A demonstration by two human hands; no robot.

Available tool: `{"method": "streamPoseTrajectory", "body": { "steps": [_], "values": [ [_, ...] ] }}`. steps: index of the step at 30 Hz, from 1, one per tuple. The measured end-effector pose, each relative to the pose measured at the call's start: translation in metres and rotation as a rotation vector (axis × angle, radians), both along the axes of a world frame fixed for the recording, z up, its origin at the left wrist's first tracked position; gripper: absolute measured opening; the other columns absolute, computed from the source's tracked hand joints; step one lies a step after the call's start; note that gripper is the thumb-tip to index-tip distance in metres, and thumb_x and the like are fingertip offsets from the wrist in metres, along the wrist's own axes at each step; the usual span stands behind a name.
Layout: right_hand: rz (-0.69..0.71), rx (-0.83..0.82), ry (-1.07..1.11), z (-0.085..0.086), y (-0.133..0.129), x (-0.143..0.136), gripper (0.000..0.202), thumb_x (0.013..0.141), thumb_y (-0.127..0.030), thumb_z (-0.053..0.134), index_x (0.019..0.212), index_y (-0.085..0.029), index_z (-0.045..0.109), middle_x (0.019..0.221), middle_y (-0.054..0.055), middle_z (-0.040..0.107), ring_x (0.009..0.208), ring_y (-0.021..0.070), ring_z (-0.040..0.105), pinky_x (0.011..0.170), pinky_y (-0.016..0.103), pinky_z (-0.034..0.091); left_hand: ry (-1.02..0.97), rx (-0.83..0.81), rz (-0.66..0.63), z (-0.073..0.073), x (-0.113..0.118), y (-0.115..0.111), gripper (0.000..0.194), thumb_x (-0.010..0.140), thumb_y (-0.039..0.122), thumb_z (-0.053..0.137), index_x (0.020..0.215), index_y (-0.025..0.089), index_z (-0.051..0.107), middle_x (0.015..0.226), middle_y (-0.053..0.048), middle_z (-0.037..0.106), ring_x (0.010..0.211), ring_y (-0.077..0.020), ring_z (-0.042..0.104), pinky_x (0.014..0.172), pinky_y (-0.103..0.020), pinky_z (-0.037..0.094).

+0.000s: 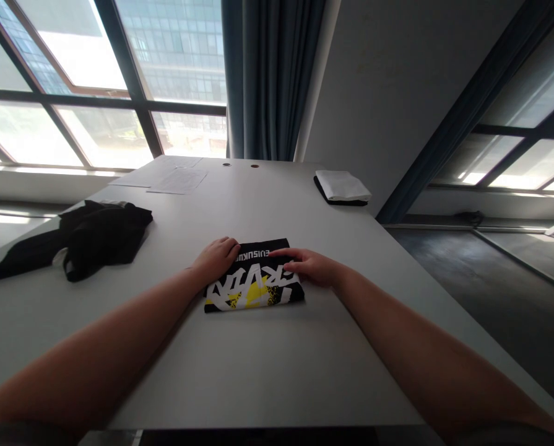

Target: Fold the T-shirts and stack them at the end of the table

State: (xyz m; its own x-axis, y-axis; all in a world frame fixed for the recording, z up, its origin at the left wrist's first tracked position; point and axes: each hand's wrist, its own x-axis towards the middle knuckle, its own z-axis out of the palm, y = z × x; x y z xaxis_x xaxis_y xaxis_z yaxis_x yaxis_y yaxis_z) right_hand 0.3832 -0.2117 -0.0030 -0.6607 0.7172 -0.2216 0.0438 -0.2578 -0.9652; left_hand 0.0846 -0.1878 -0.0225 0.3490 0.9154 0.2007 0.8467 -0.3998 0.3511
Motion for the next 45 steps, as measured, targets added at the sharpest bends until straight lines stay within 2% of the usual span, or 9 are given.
{"method": "streamPoseTrajectory", "body": {
  "steps": [2, 7, 13, 15, 18, 23, 35, 41, 45],
  "values": [
    [0.035, 0.034, -0.057, 0.0, 0.0, -0.002, 0.065, 0.081, -0.032, 0.084, 0.141, -0.025, 0.061, 0.129, 0.009, 0.072, 0.113, 0.0273, 0.071, 0.096, 0.042, 0.061, -0.013, -0.011, -0.022, -0.002, -0.002, 0.003, 0.038, 0.104, 0.043, 0.033, 0.102, 0.022, 0.064, 0.108, -0.01, 0.069, 0.104, -0.027, 0.064, 0.098, -0.042, 0.049],
    [0.011, 0.198, -0.125, -0.006, 0.002, -0.004, 0.084, 0.076, -0.026, 0.087, 0.152, -0.029, 0.052, 0.14, 0.007, 0.067, 0.124, 0.0285, 0.066, 0.109, 0.045, 0.054, -0.004, 0.024, -0.078, 0.003, -0.007, 0.004, 0.037, 0.104, 0.042, 0.035, 0.11, 0.022, 0.066, 0.113, -0.009, 0.071, 0.108, -0.027, 0.064, 0.099, -0.043, 0.048],
    [-0.045, 0.283, -0.129, -0.016, 0.004, -0.007, 0.086, 0.076, -0.026, 0.086, 0.155, -0.029, 0.049, 0.141, 0.006, 0.066, 0.125, 0.0282, 0.065, 0.108, 0.043, 0.054, 0.009, 0.269, -0.063, 0.028, 0.02, -0.047, 0.048, 0.109, 0.043, 0.025, 0.124, 0.02, 0.065, 0.128, -0.009, 0.068, 0.116, -0.0265, 0.063, 0.104, -0.045, 0.046],
    [-0.062, 0.327, -0.161, -0.017, 0.005, -0.007, 0.085, 0.077, -0.026, 0.084, 0.155, -0.028, 0.049, 0.141, 0.005, 0.066, 0.122, 0.027, 0.066, 0.108, 0.042, 0.053, 0.026, 0.293, -0.101, 0.026, 0.033, -0.063, 0.051, 0.109, 0.045, 0.025, 0.131, 0.019, 0.064, 0.136, -0.011, 0.066, 0.123, -0.0269, 0.061, 0.108, -0.045, 0.045],
    [-0.075, 0.385, -0.22, -0.017, 0.006, -0.006, 0.083, 0.08, -0.028, 0.082, 0.156, -0.027, 0.049, 0.139, 0.006, 0.067, 0.118, 0.0262, 0.067, 0.108, 0.043, 0.052, 0.111, 0.256, -0.144, 0.009, 0.046, -0.071, 0.057, 0.107, 0.05, 0.032, 0.147, 0.016, 0.055, 0.155, -0.014, 0.053, 0.144, -0.0312, 0.047, 0.119, -0.049, 0.035],
    [-0.08, 0.439, -0.213, -0.017, 0.006, -0.006, 0.08, 0.078, -0.027, 0.082, 0.152, -0.028, 0.054, 0.137, 0.006, 0.068, 0.117, 0.0277, 0.068, 0.109, 0.045, 0.051, 0.199, 0.109, -0.145, -0.01, 0.045, -0.057, 0.071, 0.103, 0.059, 0.042, 0.159, 0.016, 0.042, 0.165, -0.013, 0.038, 0.155, -0.0308, 0.031, 0.127, -0.05, 0.024],
    [-0.085, 0.399, -0.18, -0.025, 0.011, -0.005, 0.081, 0.077, -0.026, 0.084, 0.153, -0.029, 0.053, 0.141, 0.004, 0.066, 0.122, 0.0273, 0.066, 0.109, 0.042, 0.052, 0.281, -0.018, -0.055, -0.001, 0.032, -0.039, 0.066, 0.107, 0.047, 0.026, 0.162, 0.011, 0.034, 0.169, -0.01, 0.03, 0.158, -0.0265, 0.024, 0.129, -0.047, 0.019],
    [-0.057, 0.305, -0.107, -0.025, 0.011, -0.004, 0.085, 0.077, -0.027, 0.086, 0.154, -0.029, 0.05, 0.14, 0.004, 0.067, 0.124, 0.0267, 0.066, 0.109, 0.041, 0.053, 0.306, -0.051, -0.052, -0.003, 0.019, -0.027, 0.062, 0.107, 0.042, 0.025, 0.164, 0.017, 0.031, 0.169, -0.009, 0.032, 0.158, -0.0259, 0.023, 0.129, -0.054, 0.013],
    [-0.056, 0.215, -0.042, -0.025, 0.01, -0.004, 0.087, 0.077, -0.026, 0.086, 0.155, -0.028, 0.049, 0.137, 0.006, 0.07, 0.12, 0.0264, 0.069, 0.107, 0.042, 0.055, 0.282, -0.087, -0.014, -0.008, 0.0, -0.01, 0.057, 0.107, 0.042, 0.027, 0.161, 0.025, 0.036, 0.168, -0.009, 0.034, 0.158, -0.0289, 0.024, 0.126, -0.06, 0.019]
  ]
}}
